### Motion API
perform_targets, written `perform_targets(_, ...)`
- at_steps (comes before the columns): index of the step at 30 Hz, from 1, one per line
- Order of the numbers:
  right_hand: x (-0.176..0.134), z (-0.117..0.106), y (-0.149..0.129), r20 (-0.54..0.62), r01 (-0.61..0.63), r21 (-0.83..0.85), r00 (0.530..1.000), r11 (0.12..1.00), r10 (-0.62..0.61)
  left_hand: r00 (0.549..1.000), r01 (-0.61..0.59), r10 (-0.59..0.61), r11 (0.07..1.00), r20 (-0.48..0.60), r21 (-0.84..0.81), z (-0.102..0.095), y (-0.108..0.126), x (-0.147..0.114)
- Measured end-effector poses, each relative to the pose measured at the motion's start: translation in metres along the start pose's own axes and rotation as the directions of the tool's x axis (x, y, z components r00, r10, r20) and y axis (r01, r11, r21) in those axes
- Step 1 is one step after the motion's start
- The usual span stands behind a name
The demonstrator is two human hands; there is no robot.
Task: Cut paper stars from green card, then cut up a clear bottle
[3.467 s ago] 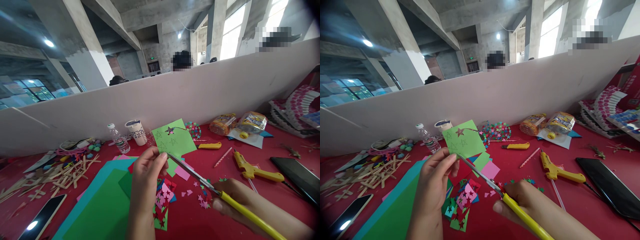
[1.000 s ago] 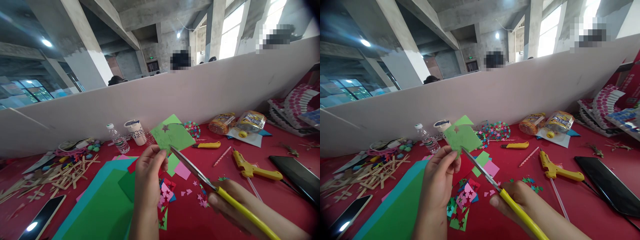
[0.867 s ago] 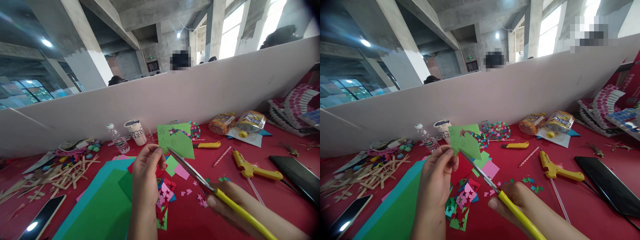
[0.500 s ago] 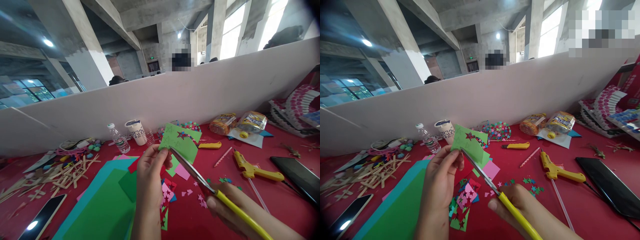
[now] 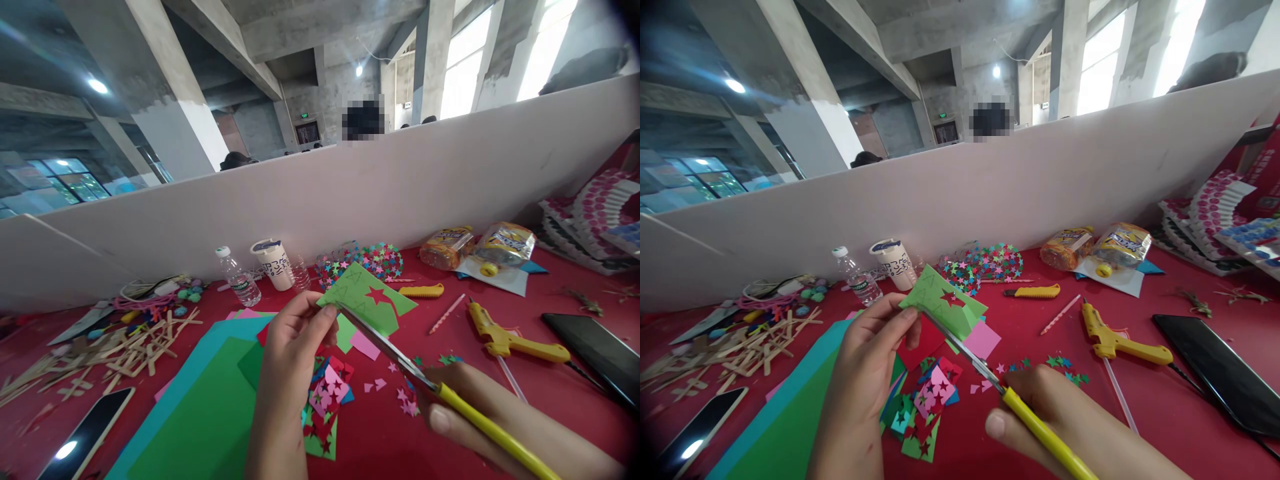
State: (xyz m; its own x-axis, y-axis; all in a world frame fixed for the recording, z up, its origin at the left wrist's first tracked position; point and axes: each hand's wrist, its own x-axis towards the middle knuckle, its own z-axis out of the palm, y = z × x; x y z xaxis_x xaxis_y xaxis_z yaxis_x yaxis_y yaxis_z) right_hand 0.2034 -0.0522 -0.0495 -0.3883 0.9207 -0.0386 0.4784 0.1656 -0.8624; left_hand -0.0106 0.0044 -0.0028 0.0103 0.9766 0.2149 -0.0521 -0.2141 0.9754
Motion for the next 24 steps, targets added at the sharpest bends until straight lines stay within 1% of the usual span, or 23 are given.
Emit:
perform_targets(3,-0.001,-0.002,0.004,0.025,0.025,-0.039,0.999,0.999,-0.025,0.999,0.027,-0.028,0.999,0.028,0.041,-0.003,0.000,-0.001)
perform_targets(5,-0.001,-0.002,0.007,0.004,0.029,-0.050,1.000,0.998,-0.029,0.998,0.040,-0.042,0.997,0.040,0.064,-0.005,0.000,-0.001)
perform_targets(8,-0.001,0.001,0.010,-0.031,0.012,-0.057,0.999,0.998,-0.014,0.997,0.052,-0.056,0.995,0.047,0.084,-0.006,-0.001,0.000)
perform_targets(14,0.001,0.002,0.011,-0.035,-0.021,-0.040,0.999,0.999,0.019,0.997,0.066,-0.070,0.995,0.040,0.079,-0.004,-0.002,0.001)
perform_targets(20,0.000,-0.003,0.008,0.055,-0.007,-0.044,0.998,0.999,0.009,0.997,0.071,-0.073,0.996,0.028,0.047,-0.001,-0.002,0.000)
perform_targets(24,0.000,-0.003,0.009,0.039,0.009,-0.058,0.999,0.998,-0.007,0.996,0.078,-0.079,0.997,0.032,0.022,-0.001,-0.002,0.000)
